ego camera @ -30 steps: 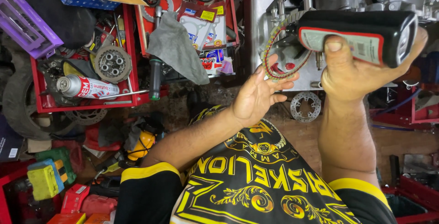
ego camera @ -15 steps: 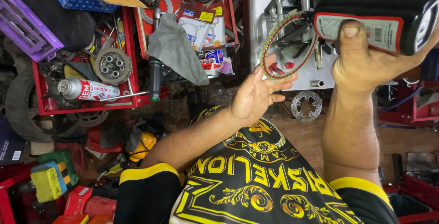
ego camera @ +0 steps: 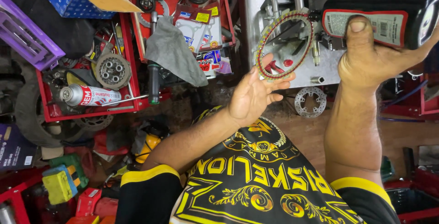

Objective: Oiling and installing clutch plates into a motorcycle engine clutch basket

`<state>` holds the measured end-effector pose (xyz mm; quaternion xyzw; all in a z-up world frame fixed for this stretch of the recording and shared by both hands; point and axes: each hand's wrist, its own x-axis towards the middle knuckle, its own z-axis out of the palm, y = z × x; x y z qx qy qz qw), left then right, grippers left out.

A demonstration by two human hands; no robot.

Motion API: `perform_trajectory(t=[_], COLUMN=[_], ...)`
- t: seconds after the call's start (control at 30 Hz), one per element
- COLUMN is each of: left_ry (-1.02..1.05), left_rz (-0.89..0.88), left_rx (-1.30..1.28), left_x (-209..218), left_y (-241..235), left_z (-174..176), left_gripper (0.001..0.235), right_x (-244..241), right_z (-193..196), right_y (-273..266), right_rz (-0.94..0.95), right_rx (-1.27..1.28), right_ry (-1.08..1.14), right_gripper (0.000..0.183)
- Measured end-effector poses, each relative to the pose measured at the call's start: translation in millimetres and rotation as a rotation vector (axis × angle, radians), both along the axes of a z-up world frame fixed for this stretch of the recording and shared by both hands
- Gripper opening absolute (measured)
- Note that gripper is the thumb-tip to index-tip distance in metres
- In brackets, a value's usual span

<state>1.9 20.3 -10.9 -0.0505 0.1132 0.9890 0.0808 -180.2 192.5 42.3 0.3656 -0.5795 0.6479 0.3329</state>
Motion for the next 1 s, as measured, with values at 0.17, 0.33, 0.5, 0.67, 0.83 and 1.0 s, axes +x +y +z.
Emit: perform_trajectory(t=[0.17, 0.33, 0.5, 0.67, 0.83, 1.0], left_ry=[0.012, 0.007, 0.03, 0.035, 0.114, 0.205], left_rz=[0.003, 0.002, 0.055, 0.102, 0.205, 0.242], left_rx=[-0.019, -0.034, -0.058, -0.327, -0.552, -1.074], left_x=[0.0, -1.4, -5.6, -12.1, -15.5, -17.5], left_y=[2.3, 3.7, -0.5, -7.0, -6.9, -8.5], left_z=[-0.5, -2.7, -6.4, -31.1, -36.1, -40.3], left_gripper=[0.066, 0.064, 0.07, 0.076, 0.086, 0.096], right_x=[0.0, -3.1, -12.2, 36.3, 57.9, 67.9], right_z=[-15.5, -34.9, -72.1, -24.0, -86.1, -114.6], right_y=[13.9, 25.9, 43.6, 43.0, 99.3, 130.2], right_rz=[-0.086, -0.055, -0.097, 0.163, 0.161, 0.007], right_rx=[-0.011, -0.017, -0.509, -0.9, -1.293, -1.264], right_ry=[-0.041, -0.096, -0.188, -0.729, -1.059, -1.249], right_gripper=[0.09, 0.094, 0.057, 0.061, 0.056, 0.022])
